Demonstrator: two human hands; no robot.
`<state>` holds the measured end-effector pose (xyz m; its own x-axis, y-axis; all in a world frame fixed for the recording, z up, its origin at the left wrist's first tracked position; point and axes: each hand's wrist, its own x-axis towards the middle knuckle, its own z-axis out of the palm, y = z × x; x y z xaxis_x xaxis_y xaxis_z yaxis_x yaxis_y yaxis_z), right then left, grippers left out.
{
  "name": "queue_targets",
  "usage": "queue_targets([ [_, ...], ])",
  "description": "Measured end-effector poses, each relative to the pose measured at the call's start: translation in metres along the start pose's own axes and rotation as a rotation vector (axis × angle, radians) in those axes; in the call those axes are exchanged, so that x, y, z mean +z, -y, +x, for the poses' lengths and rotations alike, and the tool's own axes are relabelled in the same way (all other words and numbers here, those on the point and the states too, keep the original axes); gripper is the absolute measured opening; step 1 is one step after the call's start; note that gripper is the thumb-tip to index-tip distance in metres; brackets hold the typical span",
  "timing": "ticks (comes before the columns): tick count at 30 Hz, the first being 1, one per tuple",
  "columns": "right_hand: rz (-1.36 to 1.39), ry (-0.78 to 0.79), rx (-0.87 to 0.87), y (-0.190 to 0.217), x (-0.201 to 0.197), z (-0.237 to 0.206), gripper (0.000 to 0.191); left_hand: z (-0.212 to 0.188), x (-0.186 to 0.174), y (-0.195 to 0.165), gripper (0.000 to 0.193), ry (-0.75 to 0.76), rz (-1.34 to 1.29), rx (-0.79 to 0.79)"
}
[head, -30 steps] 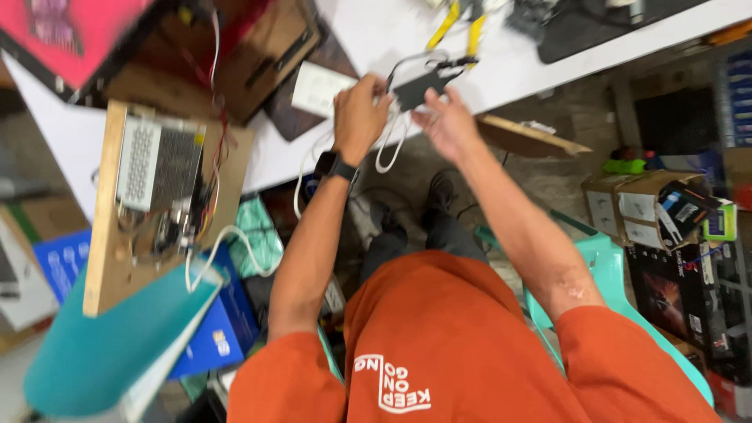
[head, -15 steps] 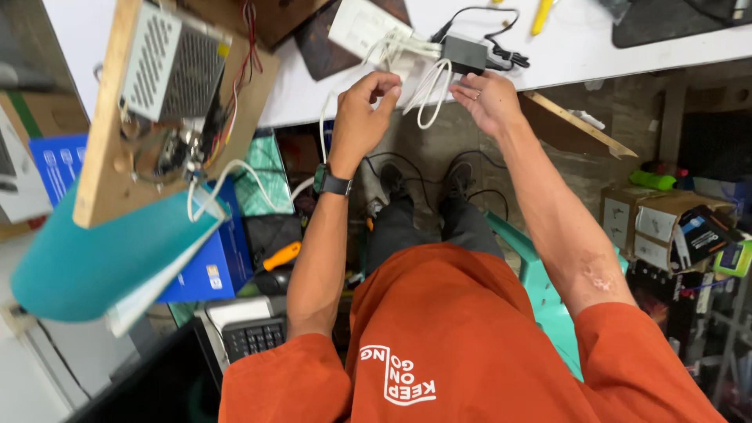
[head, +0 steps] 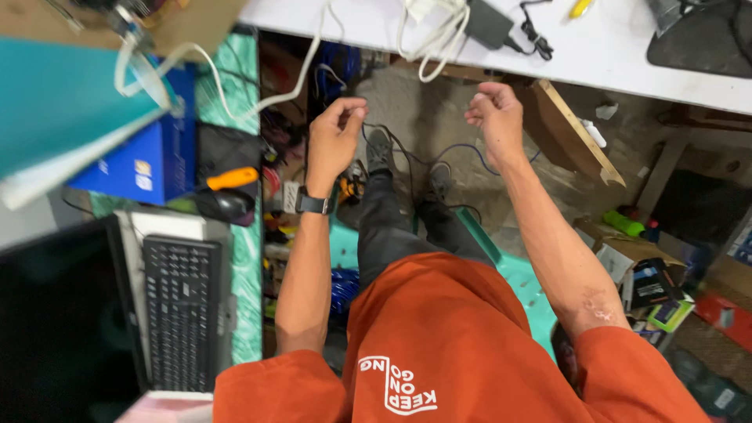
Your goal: The person works at a cluttered repair bench on a power supply unit mounted to a wooden board. They strip and arrange wires, plug a power adapter and cables into a power strip, connect wiring to the unit, and handle the board to test the connections, finally picking up a phone at the counter.
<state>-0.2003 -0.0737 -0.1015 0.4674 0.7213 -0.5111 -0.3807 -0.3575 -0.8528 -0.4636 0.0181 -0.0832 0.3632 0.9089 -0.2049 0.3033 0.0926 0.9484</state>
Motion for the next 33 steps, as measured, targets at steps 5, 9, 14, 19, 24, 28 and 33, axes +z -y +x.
queue_targets([
  [5, -0.013, 0.133, 0.095, -0.039, -0.023, -0.017, 0.018, -0.061, 0.015, 0.034, 0.018, -0.121, -0.034, -0.075],
  [9, -0.071, 0.174, 0.164, -0.06, -0.031, -0.017, 0.019, -0.091, 0.025, 0.051, 0.019, -0.196, -0.043, -0.249],
  [14, -0.253, 0.21, 0.298, -0.093, -0.053, -0.013, 0.023, -0.124, 0.038, 0.08, 0.02, -0.159, -0.148, -0.373],
  [19, -0.332, 0.109, 0.489, -0.134, -0.094, -0.028, 0.023, -0.127, 0.054, 0.104, 0.023, -0.008, 0.023, -0.358],
  [24, -0.284, -0.017, 0.556, -0.164, -0.125, -0.053, 0.02, -0.115, 0.07, 0.113, 0.026, 0.16, 0.116, -0.416],
  [28, -0.201, -0.12, 0.568, -0.176, -0.135, -0.074, 0.019, -0.1, 0.083, 0.116, 0.027, 0.346, 0.264, -0.417],
  [33, -0.116, -0.202, 0.539, -0.185, -0.131, -0.092, 0.019, -0.078, 0.103, 0.119, 0.026, 0.526, 0.356, -0.397],
])
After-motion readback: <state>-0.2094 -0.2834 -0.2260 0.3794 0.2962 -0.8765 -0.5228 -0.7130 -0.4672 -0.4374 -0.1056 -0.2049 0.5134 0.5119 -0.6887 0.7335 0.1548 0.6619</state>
